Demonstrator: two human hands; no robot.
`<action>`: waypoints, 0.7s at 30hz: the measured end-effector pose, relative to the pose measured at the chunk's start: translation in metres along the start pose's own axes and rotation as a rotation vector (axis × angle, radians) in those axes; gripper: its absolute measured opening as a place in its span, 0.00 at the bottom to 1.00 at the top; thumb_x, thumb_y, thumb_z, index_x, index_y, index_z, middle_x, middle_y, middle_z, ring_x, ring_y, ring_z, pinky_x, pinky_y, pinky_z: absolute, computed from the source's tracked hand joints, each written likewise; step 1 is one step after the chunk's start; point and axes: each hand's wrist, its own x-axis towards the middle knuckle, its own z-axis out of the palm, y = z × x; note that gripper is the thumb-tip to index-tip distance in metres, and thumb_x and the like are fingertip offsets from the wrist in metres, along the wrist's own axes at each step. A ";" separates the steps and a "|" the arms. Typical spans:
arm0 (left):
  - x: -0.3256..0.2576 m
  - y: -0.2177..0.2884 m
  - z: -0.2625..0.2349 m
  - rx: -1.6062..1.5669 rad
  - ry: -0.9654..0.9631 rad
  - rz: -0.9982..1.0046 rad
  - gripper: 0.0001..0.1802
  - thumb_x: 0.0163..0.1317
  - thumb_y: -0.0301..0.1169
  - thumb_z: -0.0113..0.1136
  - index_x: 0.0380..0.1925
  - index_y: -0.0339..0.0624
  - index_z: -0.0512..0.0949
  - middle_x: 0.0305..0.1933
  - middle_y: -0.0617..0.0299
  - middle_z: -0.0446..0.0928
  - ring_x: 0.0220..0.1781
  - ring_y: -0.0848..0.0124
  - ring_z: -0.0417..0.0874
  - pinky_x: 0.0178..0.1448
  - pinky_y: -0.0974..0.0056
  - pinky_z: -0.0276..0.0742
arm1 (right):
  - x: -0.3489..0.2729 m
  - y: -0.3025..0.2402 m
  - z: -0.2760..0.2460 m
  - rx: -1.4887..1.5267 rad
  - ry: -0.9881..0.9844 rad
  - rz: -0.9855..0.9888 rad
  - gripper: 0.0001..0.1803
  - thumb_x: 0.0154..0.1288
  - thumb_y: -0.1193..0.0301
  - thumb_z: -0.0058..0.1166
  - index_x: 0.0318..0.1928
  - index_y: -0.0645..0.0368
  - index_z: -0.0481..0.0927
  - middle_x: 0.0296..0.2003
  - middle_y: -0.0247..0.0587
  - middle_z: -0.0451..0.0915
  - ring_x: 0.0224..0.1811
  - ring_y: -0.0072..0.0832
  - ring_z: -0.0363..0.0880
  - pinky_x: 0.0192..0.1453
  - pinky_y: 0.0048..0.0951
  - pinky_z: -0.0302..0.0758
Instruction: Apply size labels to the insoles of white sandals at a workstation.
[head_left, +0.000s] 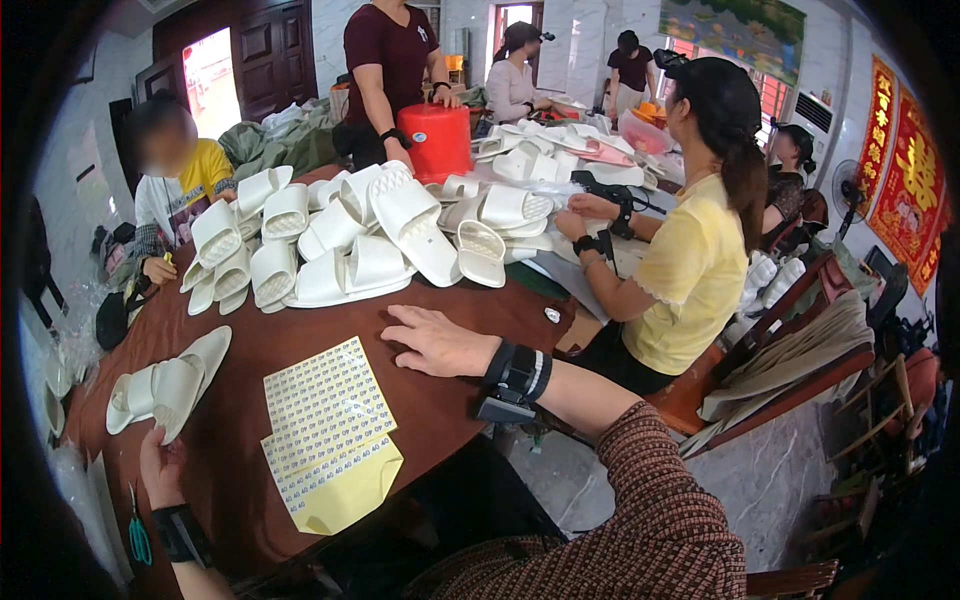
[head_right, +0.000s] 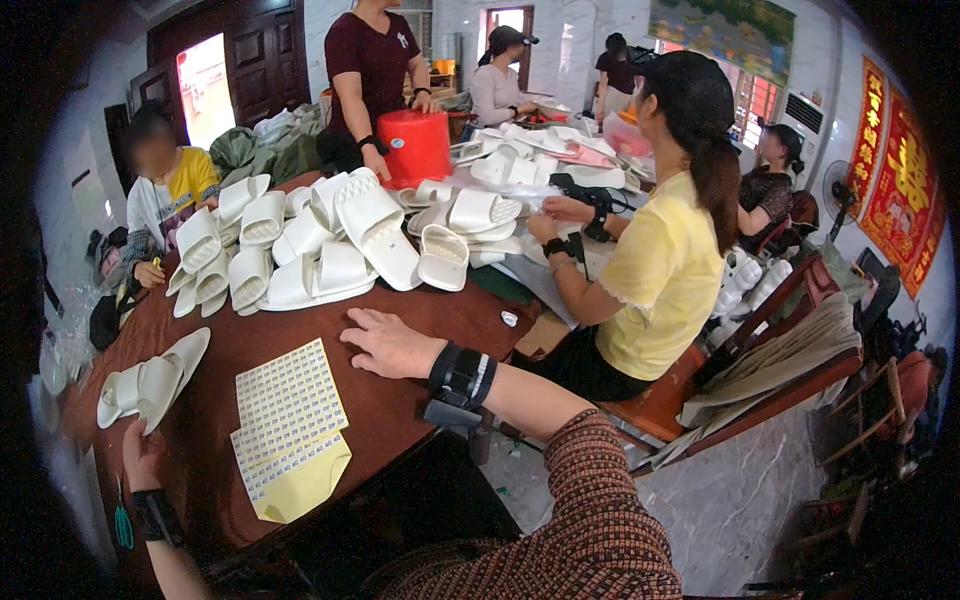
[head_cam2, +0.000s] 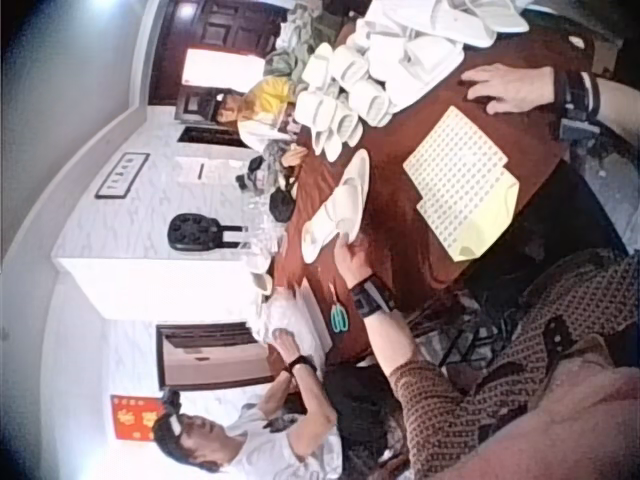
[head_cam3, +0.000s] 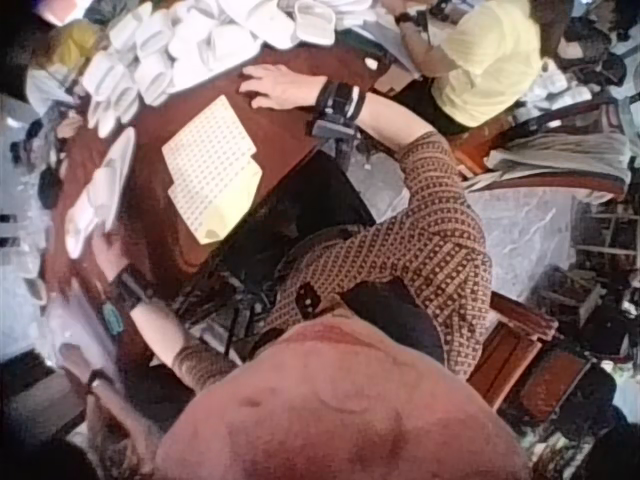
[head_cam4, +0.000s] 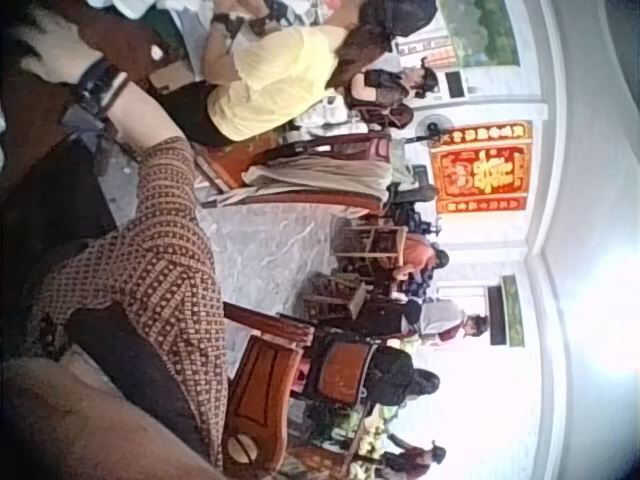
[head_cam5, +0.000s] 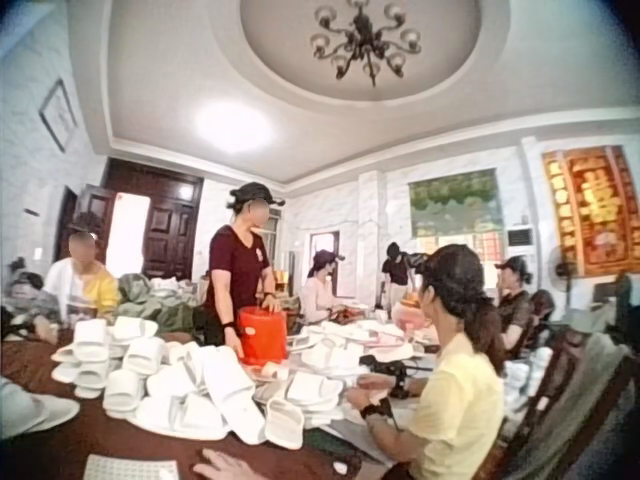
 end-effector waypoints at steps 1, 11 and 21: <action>0.000 0.005 -0.019 0.014 -0.047 -0.044 0.09 0.63 0.25 0.55 0.42 0.38 0.75 0.38 0.59 0.81 0.28 0.73 0.81 0.29 0.74 0.79 | 0.002 -0.001 0.000 0.007 -0.003 -0.009 0.27 0.64 0.65 0.59 0.61 0.56 0.70 0.68 0.61 0.58 0.71 0.55 0.57 0.70 0.50 0.60; -0.105 0.021 -0.016 0.017 -0.113 0.041 0.13 0.65 0.27 0.54 0.49 0.37 0.74 0.49 0.60 0.78 0.41 0.74 0.79 0.42 0.71 0.77 | 0.005 -0.011 -0.025 0.065 0.124 -0.041 0.23 0.63 0.64 0.58 0.57 0.59 0.74 0.63 0.59 0.67 0.62 0.54 0.68 0.65 0.44 0.68; -0.216 -0.005 0.086 0.138 -0.246 0.231 0.23 0.65 0.33 0.51 0.57 0.34 0.70 0.55 0.57 0.75 0.58 0.67 0.75 0.64 0.62 0.68 | 0.014 -0.058 -0.039 0.153 -0.024 -0.128 0.26 0.64 0.66 0.57 0.62 0.53 0.70 0.66 0.59 0.63 0.68 0.54 0.62 0.70 0.46 0.61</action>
